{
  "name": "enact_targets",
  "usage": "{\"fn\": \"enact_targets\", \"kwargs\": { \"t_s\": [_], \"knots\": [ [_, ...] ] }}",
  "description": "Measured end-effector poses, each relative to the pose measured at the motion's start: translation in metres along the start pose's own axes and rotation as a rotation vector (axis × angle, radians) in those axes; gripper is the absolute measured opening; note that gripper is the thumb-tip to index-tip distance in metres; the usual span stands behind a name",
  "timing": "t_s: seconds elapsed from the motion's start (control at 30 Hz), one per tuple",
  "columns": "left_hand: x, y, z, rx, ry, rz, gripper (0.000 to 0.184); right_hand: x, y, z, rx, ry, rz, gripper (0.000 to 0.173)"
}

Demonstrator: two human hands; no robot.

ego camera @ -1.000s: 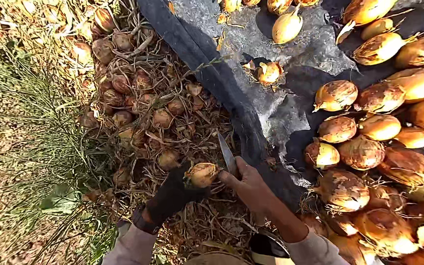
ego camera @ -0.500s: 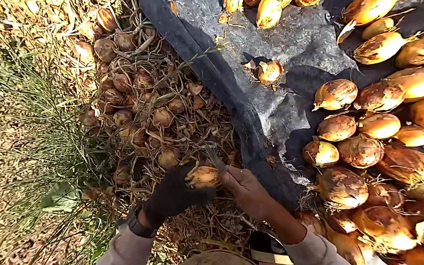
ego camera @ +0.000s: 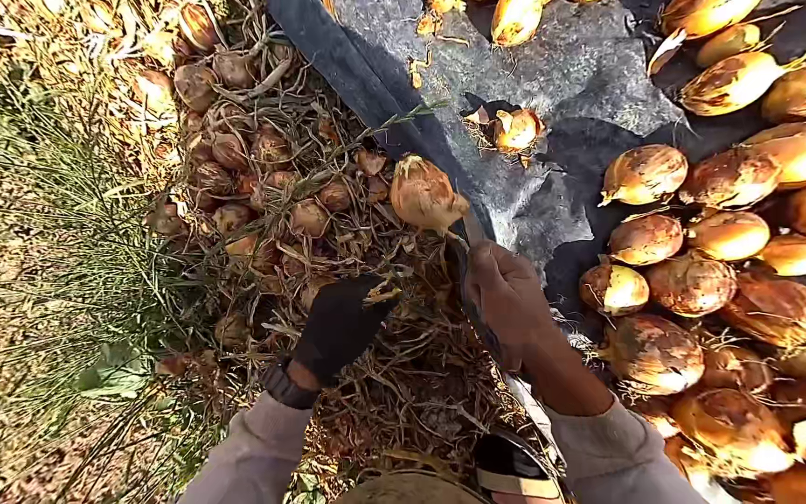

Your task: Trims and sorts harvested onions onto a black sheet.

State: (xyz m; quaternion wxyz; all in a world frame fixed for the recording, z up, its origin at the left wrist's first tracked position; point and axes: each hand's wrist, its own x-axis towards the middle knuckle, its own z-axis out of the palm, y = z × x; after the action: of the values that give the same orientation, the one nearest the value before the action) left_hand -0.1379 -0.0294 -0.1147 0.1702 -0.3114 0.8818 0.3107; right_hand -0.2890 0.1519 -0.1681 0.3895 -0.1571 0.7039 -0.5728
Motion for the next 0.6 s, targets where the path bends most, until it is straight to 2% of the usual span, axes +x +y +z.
{"fn": "enact_targets", "kwargs": {
  "t_s": [0.07,0.17,0.27,0.33,0.4,0.47,0.6],
  "knots": [
    [0.003,-0.003,0.022,0.071,-0.077,-0.067,0.030,0.001,-0.009,-0.007,0.075,0.006,-0.018,0.058],
    [0.009,0.003,0.053,0.313,-0.186,-0.230,0.044,-0.005,-0.002,-0.012,-0.012,-0.005,0.023,0.061],
    [0.017,0.007,0.075,0.324,-0.210,-0.324,0.074,-0.016,0.015,-0.007,-0.030,-0.015,0.141,0.063],
    [0.022,0.006,0.084,0.330,-0.219,-0.330,0.086,-0.024,0.024,0.001,-0.033,-0.055,0.197,0.060],
    [0.025,0.003,0.079,0.279,-0.242,-0.294,0.086,-0.026,0.027,0.006,-0.083,-0.083,0.222,0.058],
    [0.022,-0.001,0.066,0.087,-0.226,-0.221,0.083,-0.024,0.024,0.006,-0.132,-0.085,0.238,0.056],
    [-0.008,0.004,0.044,-0.090,-0.077,-0.099,0.073,-0.021,0.020,0.007,-0.212,-0.139,0.255,0.066]
  ]
}}
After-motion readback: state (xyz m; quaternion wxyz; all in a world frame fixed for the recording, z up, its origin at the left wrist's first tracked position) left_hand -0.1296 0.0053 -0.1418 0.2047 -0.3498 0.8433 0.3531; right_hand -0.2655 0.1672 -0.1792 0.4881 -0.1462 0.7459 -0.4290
